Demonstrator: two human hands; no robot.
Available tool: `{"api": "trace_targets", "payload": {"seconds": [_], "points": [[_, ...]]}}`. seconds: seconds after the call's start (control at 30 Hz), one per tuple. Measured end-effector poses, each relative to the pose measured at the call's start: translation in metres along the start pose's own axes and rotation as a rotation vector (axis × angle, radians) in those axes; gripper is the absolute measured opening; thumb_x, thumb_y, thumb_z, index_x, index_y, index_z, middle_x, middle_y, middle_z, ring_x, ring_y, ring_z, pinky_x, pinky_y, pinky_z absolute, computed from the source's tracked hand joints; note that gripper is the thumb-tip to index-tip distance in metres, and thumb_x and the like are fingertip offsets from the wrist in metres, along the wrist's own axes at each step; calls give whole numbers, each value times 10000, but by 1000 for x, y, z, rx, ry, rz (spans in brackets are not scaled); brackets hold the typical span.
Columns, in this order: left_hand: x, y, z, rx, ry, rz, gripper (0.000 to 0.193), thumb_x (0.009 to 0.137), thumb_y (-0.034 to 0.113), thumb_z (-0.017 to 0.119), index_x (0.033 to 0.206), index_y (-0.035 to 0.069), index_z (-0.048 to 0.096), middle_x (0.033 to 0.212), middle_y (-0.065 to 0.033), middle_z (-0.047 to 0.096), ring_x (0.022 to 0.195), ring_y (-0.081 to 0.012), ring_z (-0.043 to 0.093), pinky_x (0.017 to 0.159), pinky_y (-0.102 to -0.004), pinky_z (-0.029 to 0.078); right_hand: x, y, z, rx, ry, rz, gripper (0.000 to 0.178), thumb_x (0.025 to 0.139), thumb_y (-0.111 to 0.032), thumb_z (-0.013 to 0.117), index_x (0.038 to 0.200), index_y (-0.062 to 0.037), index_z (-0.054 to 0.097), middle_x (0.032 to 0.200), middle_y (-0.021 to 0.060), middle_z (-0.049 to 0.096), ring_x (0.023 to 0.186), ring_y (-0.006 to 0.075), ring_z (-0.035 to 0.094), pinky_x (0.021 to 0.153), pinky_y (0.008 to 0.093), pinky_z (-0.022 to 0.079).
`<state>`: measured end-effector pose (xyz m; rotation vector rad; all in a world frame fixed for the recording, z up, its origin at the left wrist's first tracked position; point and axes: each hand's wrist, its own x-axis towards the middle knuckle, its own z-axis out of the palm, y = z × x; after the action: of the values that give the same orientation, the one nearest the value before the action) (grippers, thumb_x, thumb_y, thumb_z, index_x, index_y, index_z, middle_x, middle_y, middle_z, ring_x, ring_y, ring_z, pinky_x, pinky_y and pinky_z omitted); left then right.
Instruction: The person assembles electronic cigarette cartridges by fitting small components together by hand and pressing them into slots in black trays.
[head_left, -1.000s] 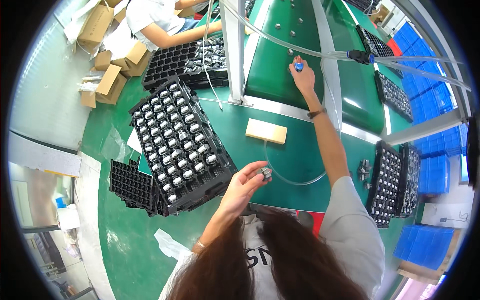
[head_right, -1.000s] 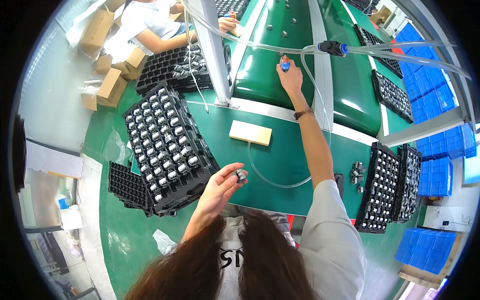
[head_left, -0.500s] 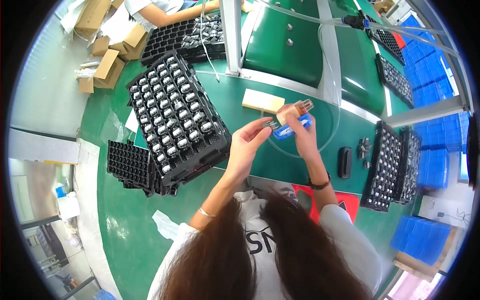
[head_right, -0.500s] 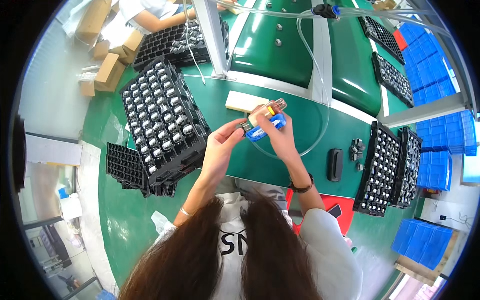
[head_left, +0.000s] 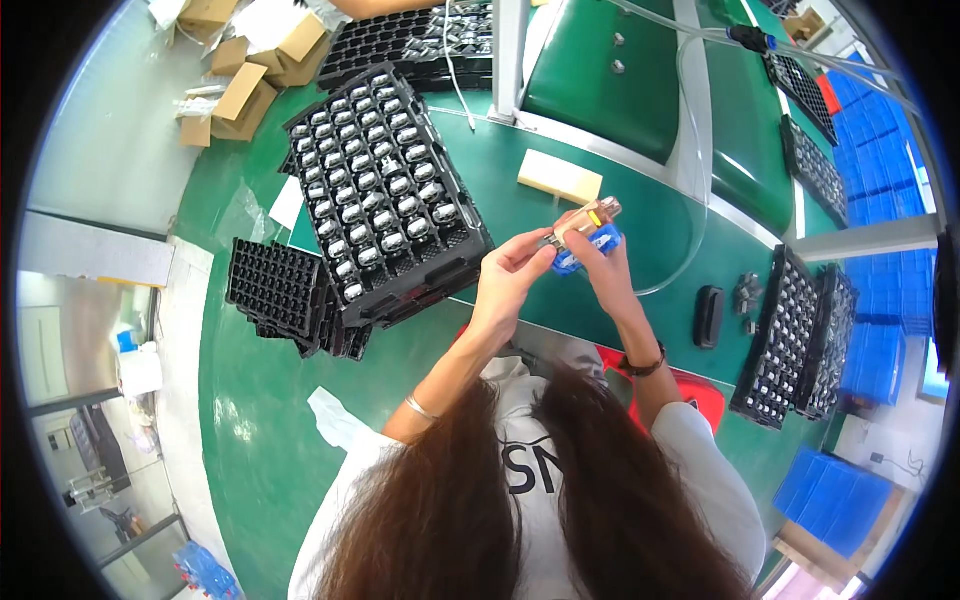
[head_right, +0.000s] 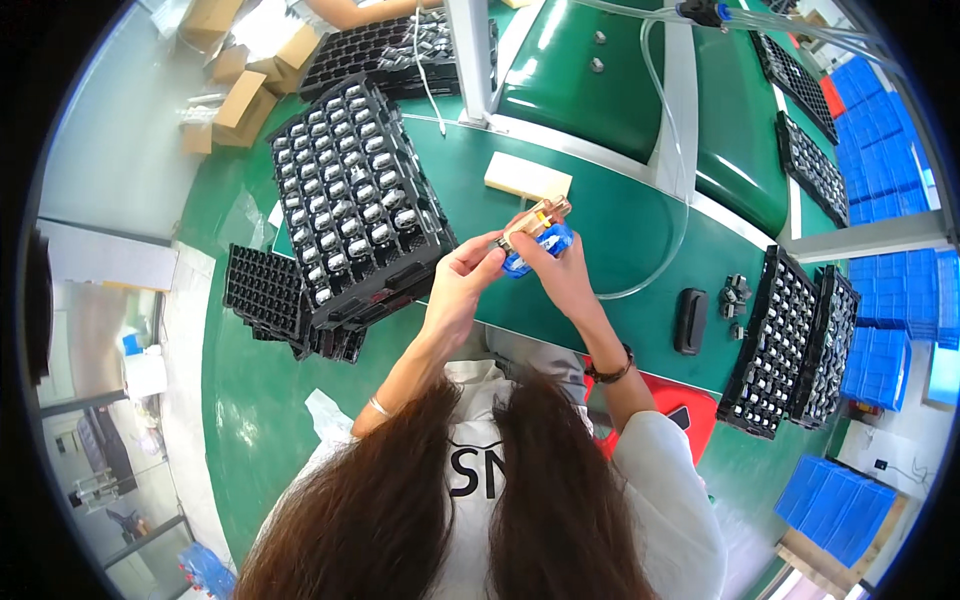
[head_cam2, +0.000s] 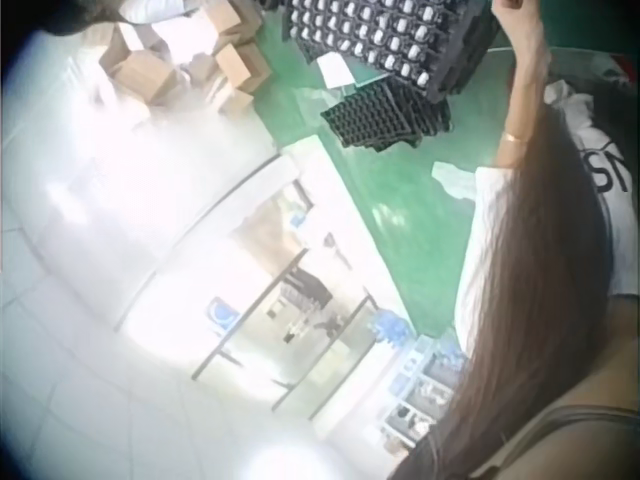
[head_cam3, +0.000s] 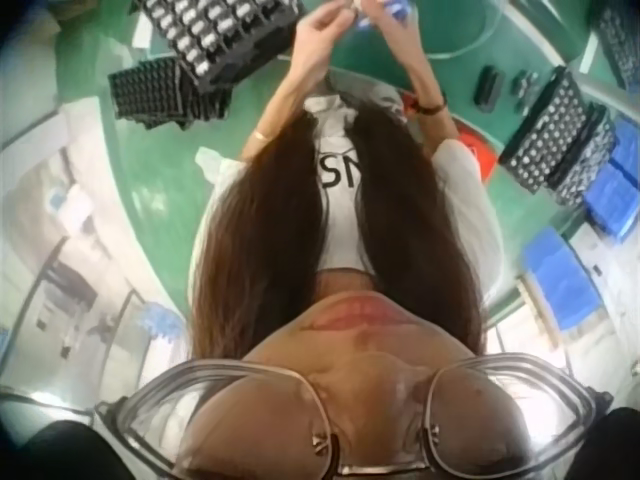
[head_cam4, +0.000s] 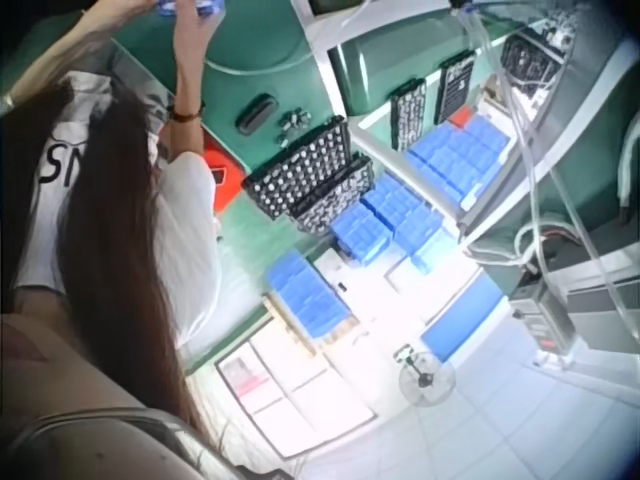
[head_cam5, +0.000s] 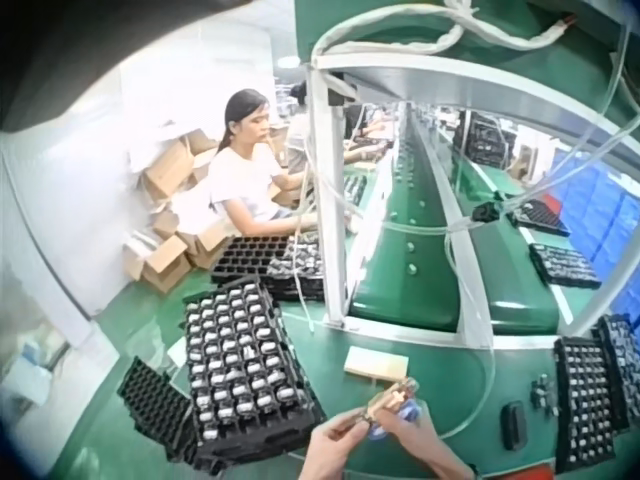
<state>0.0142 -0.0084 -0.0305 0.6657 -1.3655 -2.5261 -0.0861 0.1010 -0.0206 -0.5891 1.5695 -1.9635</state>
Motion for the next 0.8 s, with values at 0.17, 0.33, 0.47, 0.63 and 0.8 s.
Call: {"api": "trace_targets", "payload": {"seconds": [0.17,0.33,0.47,0.63,0.8], "points": [[-9,24,-1,372,39,287,506,800,129,682,1257,30,487,1187,-120,558,1048,-174,544,863,-280,462,34,19,-12,51,223,49,268,815,-239,642,925,5,625,842,22,634,754,80,583,646,232,465],[-4,67,-32,1215,333,797,226,766,87,649,986,51,616,1029,-81,579,941,-259,541,827,-356,430,80,13,-42,-803,246,-187,337,787,-295,670,937,2,614,748,106,646,684,178,633,627,306,476],[2,73,-59,1479,407,719,168,756,98,651,922,69,639,966,-63,600,913,-262,539,819,-360,427,92,27,-33,-918,208,-282,352,773,-332,650,915,-14,601,768,185,625,717,348,602,654,389,480],[7,75,-63,1460,372,682,134,726,76,668,858,58,656,921,-63,627,875,-252,574,801,-343,441,97,27,-29,-977,180,-208,368,755,-327,680,933,-17,591,773,174,632,709,325,613,650,379,480],[7,78,-68,1195,336,669,66,744,43,642,807,22,638,956,-99,646,910,-253,607,820,-333,455,75,23,-35,-957,230,-216,572,670,-322,772,1088,-36,504,831,127,607,745,255,600,681,340,468]]}}
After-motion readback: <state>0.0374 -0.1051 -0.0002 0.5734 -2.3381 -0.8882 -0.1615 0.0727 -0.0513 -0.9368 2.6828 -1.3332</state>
